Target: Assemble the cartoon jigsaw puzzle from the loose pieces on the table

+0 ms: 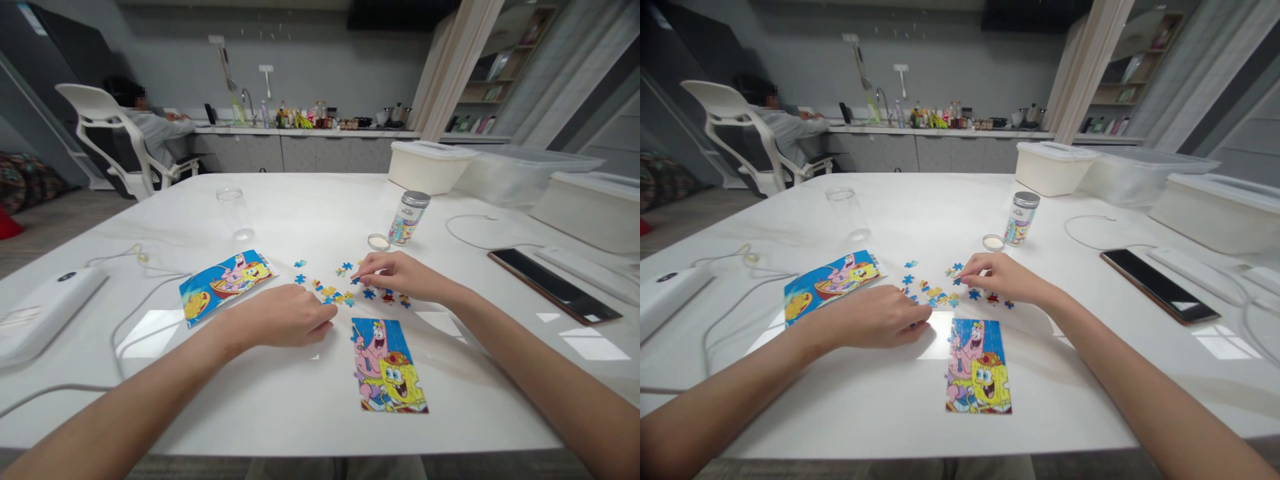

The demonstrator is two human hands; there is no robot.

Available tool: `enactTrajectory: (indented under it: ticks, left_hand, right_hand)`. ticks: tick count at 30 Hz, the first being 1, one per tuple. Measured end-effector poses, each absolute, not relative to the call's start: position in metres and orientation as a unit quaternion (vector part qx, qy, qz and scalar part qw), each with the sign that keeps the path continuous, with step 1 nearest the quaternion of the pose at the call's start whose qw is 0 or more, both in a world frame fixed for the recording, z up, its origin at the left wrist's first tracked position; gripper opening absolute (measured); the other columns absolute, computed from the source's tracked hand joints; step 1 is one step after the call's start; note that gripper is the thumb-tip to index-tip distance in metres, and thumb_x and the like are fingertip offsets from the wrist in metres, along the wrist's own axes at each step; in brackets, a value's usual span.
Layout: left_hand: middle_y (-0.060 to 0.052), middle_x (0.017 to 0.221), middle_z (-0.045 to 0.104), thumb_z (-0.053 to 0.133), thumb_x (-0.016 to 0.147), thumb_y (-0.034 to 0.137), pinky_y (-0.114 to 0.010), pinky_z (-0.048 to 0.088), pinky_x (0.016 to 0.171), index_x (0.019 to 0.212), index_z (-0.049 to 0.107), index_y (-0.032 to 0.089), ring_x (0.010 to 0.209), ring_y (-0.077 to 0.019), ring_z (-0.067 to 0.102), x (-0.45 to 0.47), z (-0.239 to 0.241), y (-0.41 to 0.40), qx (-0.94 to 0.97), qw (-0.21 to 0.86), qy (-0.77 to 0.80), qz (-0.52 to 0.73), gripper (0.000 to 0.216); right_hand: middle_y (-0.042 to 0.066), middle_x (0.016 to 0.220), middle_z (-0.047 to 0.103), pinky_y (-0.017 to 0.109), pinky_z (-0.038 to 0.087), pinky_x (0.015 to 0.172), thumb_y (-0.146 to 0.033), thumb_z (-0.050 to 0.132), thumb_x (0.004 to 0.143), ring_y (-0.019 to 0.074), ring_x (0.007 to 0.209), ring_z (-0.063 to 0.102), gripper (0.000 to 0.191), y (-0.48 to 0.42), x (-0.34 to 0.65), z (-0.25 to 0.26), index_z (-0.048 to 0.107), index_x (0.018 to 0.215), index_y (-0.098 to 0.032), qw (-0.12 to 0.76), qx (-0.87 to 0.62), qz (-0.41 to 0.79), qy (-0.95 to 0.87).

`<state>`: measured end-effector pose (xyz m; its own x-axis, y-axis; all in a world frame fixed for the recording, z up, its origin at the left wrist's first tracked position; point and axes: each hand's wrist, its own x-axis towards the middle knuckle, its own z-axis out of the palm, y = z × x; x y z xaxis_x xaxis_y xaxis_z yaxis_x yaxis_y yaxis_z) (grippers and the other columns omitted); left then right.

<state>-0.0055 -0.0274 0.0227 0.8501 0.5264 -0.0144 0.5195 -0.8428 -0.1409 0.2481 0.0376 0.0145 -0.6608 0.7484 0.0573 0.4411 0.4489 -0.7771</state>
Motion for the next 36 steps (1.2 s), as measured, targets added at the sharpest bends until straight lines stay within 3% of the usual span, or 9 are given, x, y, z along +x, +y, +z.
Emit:
enactTrajectory:
  ticks: [2,7,12,20,27,32,36]
  left_hand:
    - [0.000,0.054,0.059,0.049,0.089,0.022,-0.031,0.022,0.045,0.078,0.062,0.019,0.042,-0.0115,0.044,-0.007,0.026,-0.027,-0.953,0.064,-0.296,0.027,0.018]
    - [0.000,0.052,0.058,0.054,0.082,0.026,-0.031,0.020,0.044,0.068,0.063,0.020,0.042,-0.0122,0.040,-0.006,0.031,-0.029,-0.952,0.028,-0.302,0.047,0.017]
    - [-0.001,0.054,0.061,0.053,0.084,0.026,-0.030,0.024,0.046,0.065,0.064,0.019,0.042,-0.0117,0.038,0.003,0.030,-0.032,-0.954,0.003,-0.293,0.067,0.023]
    - [-0.004,0.056,0.064,0.048,0.087,0.026,-0.030,0.026,0.046,0.072,0.069,0.018,0.043,-0.0133,0.045,-0.004,0.028,-0.028,-0.935,0.057,-0.341,0.082,0.027]
    - [-0.009,0.058,0.064,0.037,0.088,0.020,-0.031,0.039,0.051,0.070,0.066,0.015,0.049,-0.0182,0.057,-0.020,0.035,-0.015,-0.880,0.097,-0.453,0.101,0.034]
    - [-0.014,0.068,0.068,0.034,0.088,0.019,-0.033,0.043,0.056,0.070,0.066,0.013,0.058,-0.0237,0.065,-0.035,0.039,-0.008,-0.833,0.115,-0.526,0.128,0.037]
    - [-0.013,0.069,0.068,0.032,0.088,0.019,-0.032,0.042,0.054,0.069,0.066,0.013,0.058,-0.0227,0.065,-0.037,0.039,-0.008,-0.827,0.112,-0.533,0.139,0.039]
  right_hand:
    - [0.008,0.094,0.071,0.027,0.047,0.064,-0.040,0.063,0.084,0.0155,0.078,0.062,0.025,0.040,0.249,0.013,0.076,0.091,-0.020,0.204,-0.363,0.373,-0.829]
    - [0.005,0.074,0.070,0.026,0.045,0.055,-0.040,0.063,0.080,0.0139,0.063,0.060,0.024,0.042,0.248,0.010,0.073,0.085,-0.019,0.194,-0.413,0.364,-0.812]
    - [0.005,0.077,0.068,0.024,0.045,0.050,-0.039,0.061,0.080,0.0126,0.058,0.057,0.024,0.039,0.247,0.007,0.072,0.090,-0.020,0.183,-0.416,0.374,-0.808]
    - [0.007,0.093,0.072,0.029,0.050,0.064,-0.031,0.057,0.078,0.0184,0.079,0.064,0.024,0.043,0.251,0.006,0.077,0.090,-0.023,0.207,-0.420,0.313,-0.826]
    - [0.005,0.074,0.073,0.033,0.053,0.068,-0.032,0.066,0.071,0.0196,0.070,0.067,0.016,0.053,0.264,0.018,0.072,0.077,-0.019,0.267,-0.527,0.297,-0.750]
    - [0.006,0.071,0.073,0.030,0.052,0.061,-0.026,0.071,0.068,0.0172,0.065,0.066,0.010,0.052,0.262,0.018,0.070,0.073,-0.018,0.245,-0.534,0.374,-0.717]
    - [0.006,0.074,0.073,0.028,0.052,0.063,-0.024,0.072,0.068,0.0157,0.067,0.065,0.008,0.052,0.257,0.009,0.070,0.072,-0.017,0.235,-0.525,0.395,-0.716]
